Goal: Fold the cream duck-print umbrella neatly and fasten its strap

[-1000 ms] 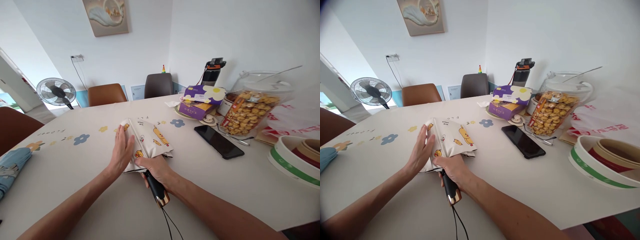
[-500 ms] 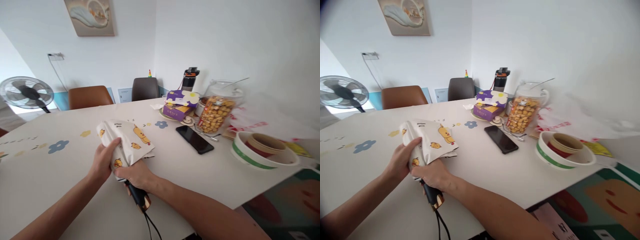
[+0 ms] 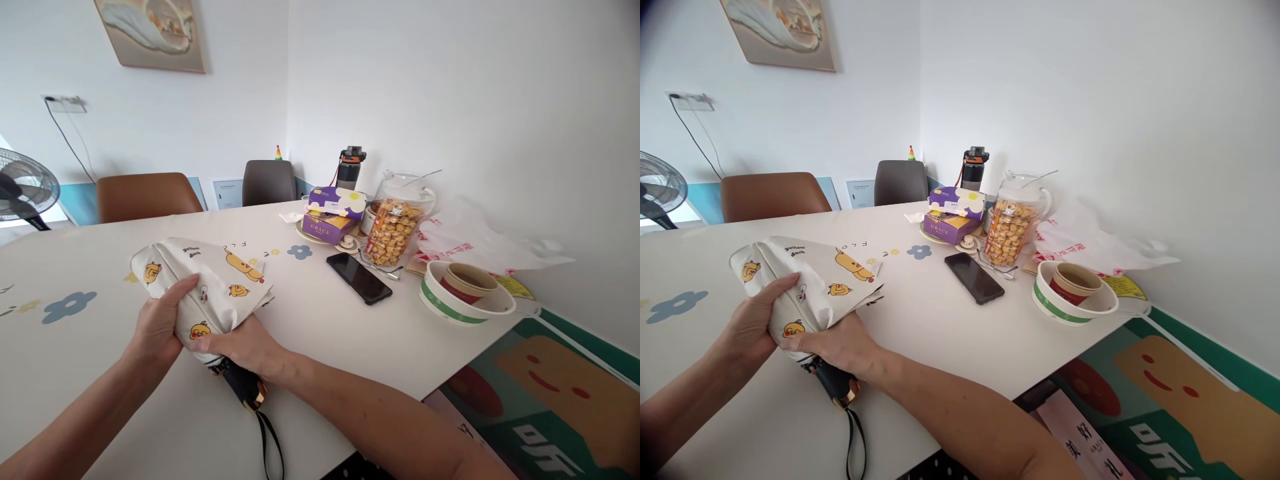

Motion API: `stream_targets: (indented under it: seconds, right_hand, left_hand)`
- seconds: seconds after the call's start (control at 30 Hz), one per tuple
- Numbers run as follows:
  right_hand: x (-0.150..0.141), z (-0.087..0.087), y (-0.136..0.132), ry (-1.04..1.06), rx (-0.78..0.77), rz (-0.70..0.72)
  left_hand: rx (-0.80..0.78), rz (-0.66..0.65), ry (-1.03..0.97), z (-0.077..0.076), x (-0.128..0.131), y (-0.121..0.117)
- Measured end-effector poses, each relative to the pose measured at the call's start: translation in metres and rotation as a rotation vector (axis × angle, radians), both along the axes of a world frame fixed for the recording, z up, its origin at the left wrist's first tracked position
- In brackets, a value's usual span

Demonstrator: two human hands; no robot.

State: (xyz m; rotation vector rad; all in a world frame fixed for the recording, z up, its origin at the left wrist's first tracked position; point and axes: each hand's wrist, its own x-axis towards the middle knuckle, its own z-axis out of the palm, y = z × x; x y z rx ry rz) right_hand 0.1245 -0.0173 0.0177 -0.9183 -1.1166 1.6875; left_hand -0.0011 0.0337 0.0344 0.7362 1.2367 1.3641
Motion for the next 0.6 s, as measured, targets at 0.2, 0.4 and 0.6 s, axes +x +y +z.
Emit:
stream_targets:
  seconds: [0.2, 0.4, 0.6]
  right_hand:
    - [-0.004, -0.004, 0.001, 0.396, -0.201, 0.273]
    - [-0.005, -0.011, 0.002, 0.331, -0.351, 0.215]
    - [-0.004, -0.011, 0.001, 0.307, -0.478, 0.194]
  left_hand:
    - [-0.196, -0.189, -0.056, -0.006, -0.003, 0.002]
    - [-0.317, -0.253, -0.031, -0.018, -0.009, 0.014]
    - [-0.026, 0.043, 0.510, -0.020, -0.035, 0.037]
